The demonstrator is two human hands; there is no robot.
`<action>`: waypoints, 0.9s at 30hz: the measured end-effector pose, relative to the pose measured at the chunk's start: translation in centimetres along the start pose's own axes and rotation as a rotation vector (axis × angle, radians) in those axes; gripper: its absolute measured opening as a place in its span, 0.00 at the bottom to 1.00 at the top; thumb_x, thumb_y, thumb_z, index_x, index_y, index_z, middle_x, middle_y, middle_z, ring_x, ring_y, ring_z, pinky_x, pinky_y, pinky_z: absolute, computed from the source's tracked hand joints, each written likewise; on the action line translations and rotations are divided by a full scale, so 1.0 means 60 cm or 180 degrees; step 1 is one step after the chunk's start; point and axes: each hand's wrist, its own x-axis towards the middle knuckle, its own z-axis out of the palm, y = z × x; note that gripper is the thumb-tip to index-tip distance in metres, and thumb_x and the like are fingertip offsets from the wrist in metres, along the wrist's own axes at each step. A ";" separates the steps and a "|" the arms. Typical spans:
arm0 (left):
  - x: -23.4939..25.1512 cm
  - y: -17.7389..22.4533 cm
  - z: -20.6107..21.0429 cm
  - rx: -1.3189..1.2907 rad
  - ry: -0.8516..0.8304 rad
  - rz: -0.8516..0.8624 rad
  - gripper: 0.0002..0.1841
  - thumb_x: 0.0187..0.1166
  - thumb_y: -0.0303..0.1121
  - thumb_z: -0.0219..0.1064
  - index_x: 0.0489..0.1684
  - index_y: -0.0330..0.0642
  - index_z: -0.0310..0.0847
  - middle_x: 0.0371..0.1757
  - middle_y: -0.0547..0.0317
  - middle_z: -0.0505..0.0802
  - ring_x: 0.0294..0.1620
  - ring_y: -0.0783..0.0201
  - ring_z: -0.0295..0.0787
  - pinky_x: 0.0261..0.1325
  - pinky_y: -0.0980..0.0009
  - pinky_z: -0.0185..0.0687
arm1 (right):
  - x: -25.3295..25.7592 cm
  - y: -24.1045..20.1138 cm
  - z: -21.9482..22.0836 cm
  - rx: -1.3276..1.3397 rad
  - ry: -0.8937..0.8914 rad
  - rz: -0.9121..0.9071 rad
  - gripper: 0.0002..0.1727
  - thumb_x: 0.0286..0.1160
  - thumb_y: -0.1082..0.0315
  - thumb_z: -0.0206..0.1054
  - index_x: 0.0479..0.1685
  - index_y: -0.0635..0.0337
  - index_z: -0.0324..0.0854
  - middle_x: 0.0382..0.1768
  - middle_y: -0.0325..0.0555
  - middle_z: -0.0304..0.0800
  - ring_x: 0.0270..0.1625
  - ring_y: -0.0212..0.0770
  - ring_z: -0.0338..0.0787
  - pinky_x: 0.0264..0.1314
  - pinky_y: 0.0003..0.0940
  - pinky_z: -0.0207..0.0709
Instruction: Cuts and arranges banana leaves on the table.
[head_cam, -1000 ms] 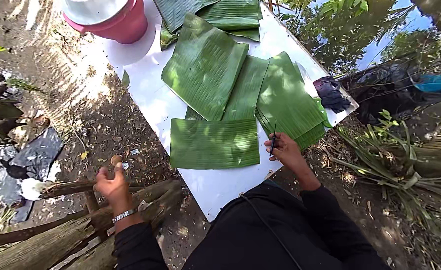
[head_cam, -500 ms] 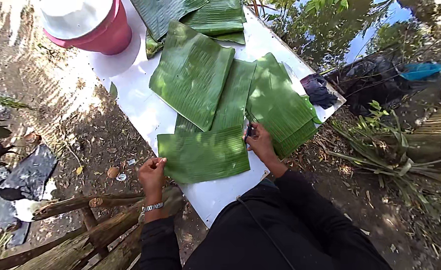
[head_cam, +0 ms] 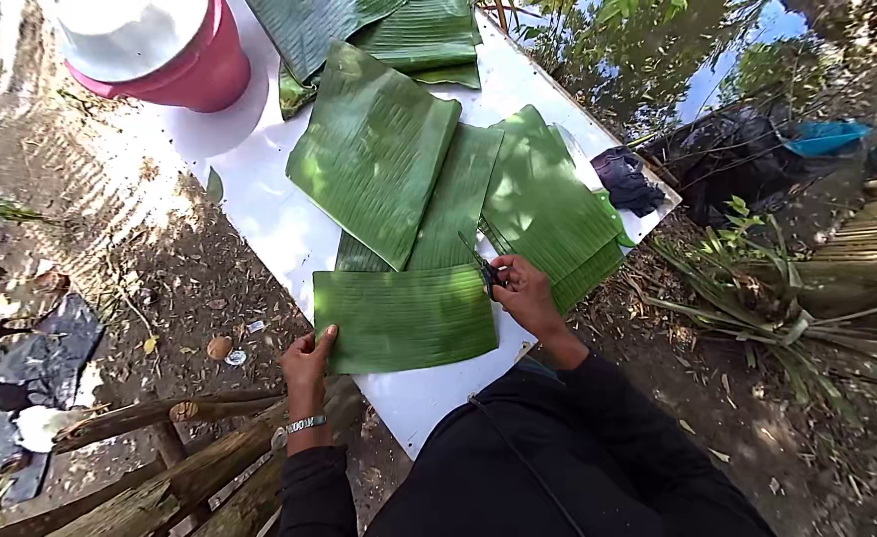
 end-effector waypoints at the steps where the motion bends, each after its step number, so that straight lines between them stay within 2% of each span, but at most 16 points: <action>1: -0.001 0.000 -0.004 0.0140 -0.0024 0.0090 0.20 0.70 0.38 0.82 0.48 0.28 0.86 0.37 0.48 0.91 0.36 0.64 0.88 0.48 0.63 0.86 | -0.002 -0.002 -0.005 0.0055 0.0005 0.0013 0.22 0.66 0.79 0.74 0.61 0.60 0.80 0.32 0.43 0.92 0.24 0.35 0.86 0.28 0.34 0.83; 3: -0.005 0.003 -0.012 0.0341 -0.0073 0.0193 0.20 0.66 0.35 0.84 0.45 0.29 0.86 0.33 0.53 0.90 0.32 0.67 0.85 0.45 0.65 0.84 | -0.007 0.000 -0.011 0.0165 0.0012 0.0104 0.22 0.65 0.80 0.75 0.61 0.60 0.80 0.32 0.43 0.92 0.24 0.34 0.86 0.27 0.32 0.82; 5: -0.010 0.012 -0.020 0.0533 -0.0159 0.0174 0.20 0.63 0.32 0.86 0.47 0.30 0.85 0.33 0.52 0.91 0.32 0.64 0.87 0.44 0.62 0.87 | -0.010 0.008 -0.015 0.0251 -0.0005 0.0186 0.22 0.65 0.80 0.75 0.61 0.61 0.80 0.32 0.43 0.92 0.24 0.35 0.87 0.27 0.32 0.83; 7: -0.016 0.033 -0.031 0.0821 -0.0251 0.0207 0.19 0.63 0.29 0.85 0.48 0.30 0.86 0.35 0.50 0.92 0.34 0.60 0.88 0.47 0.57 0.85 | -0.013 0.012 -0.019 0.0288 -0.0012 0.0237 0.22 0.66 0.79 0.75 0.61 0.61 0.80 0.33 0.44 0.93 0.25 0.35 0.89 0.27 0.31 0.85; 10: -0.021 0.077 -0.044 0.1031 -0.0441 0.0458 0.15 0.65 0.28 0.83 0.47 0.32 0.89 0.35 0.51 0.94 0.34 0.61 0.90 0.48 0.55 0.86 | -0.018 0.008 -0.036 0.0360 0.0045 0.0291 0.22 0.66 0.80 0.75 0.61 0.62 0.80 0.35 0.45 0.93 0.26 0.36 0.90 0.28 0.32 0.86; 12: -0.023 0.116 -0.039 0.0791 -0.0610 0.0770 0.12 0.68 0.29 0.81 0.45 0.34 0.90 0.34 0.54 0.94 0.32 0.66 0.90 0.44 0.62 0.89 | -0.020 0.006 -0.057 0.0445 0.0179 0.0283 0.23 0.65 0.80 0.76 0.62 0.62 0.80 0.35 0.46 0.94 0.26 0.38 0.91 0.28 0.33 0.87; 15: -0.029 0.199 -0.005 0.0333 -0.0744 0.1234 0.08 0.73 0.26 0.77 0.44 0.34 0.90 0.38 0.54 0.94 0.29 0.67 0.88 0.39 0.64 0.89 | -0.022 -0.002 -0.105 0.0571 0.0552 0.0155 0.24 0.65 0.81 0.76 0.63 0.61 0.79 0.38 0.46 0.94 0.27 0.37 0.91 0.27 0.33 0.87; 18: -0.027 0.283 0.045 -0.0015 -0.0955 0.1802 0.08 0.75 0.25 0.75 0.47 0.33 0.88 0.42 0.52 0.93 0.30 0.67 0.88 0.37 0.66 0.89 | -0.025 -0.002 -0.161 0.0781 0.1066 0.0042 0.24 0.65 0.82 0.75 0.63 0.59 0.78 0.38 0.41 0.94 0.26 0.32 0.90 0.26 0.29 0.86; 20: -0.018 0.346 0.090 -0.0330 -0.1095 0.2195 0.08 0.74 0.24 0.75 0.46 0.30 0.88 0.43 0.51 0.93 0.36 0.68 0.90 0.44 0.68 0.90 | -0.026 0.004 -0.194 0.0997 0.1423 0.0025 0.24 0.66 0.81 0.75 0.63 0.58 0.77 0.38 0.39 0.93 0.24 0.30 0.88 0.24 0.27 0.85; 22: -0.011 0.411 0.141 -0.0664 -0.1244 0.2454 0.09 0.74 0.24 0.74 0.46 0.28 0.87 0.41 0.51 0.93 0.37 0.69 0.90 0.45 0.69 0.90 | -0.021 0.011 -0.215 0.1272 0.1809 0.0054 0.25 0.66 0.82 0.74 0.63 0.57 0.76 0.38 0.39 0.92 0.21 0.30 0.85 0.21 0.26 0.83; 24: -0.009 0.468 0.192 -0.1064 -0.1484 0.2457 0.12 0.76 0.24 0.72 0.52 0.26 0.84 0.42 0.50 0.92 0.37 0.67 0.90 0.42 0.68 0.89 | -0.010 0.021 -0.227 0.1502 0.2175 0.0179 0.24 0.68 0.82 0.74 0.63 0.58 0.75 0.37 0.40 0.90 0.17 0.30 0.82 0.18 0.26 0.81; 26: -0.009 0.506 0.230 -0.1129 -0.1726 0.2334 0.21 0.79 0.26 0.70 0.68 0.25 0.76 0.56 0.42 0.90 0.47 0.58 0.93 0.52 0.62 0.92 | 0.006 0.036 -0.231 0.1601 0.2488 0.0362 0.23 0.70 0.81 0.74 0.64 0.59 0.74 0.33 0.40 0.88 0.15 0.29 0.78 0.17 0.26 0.79; 27: -0.007 0.513 0.244 -0.0989 -0.1698 0.2335 0.25 0.79 0.28 0.71 0.73 0.26 0.74 0.65 0.38 0.87 0.55 0.56 0.92 0.59 0.62 0.90 | 0.017 0.046 -0.231 0.1597 0.2598 0.0447 0.24 0.70 0.80 0.74 0.64 0.59 0.73 0.32 0.41 0.87 0.14 0.30 0.77 0.16 0.26 0.79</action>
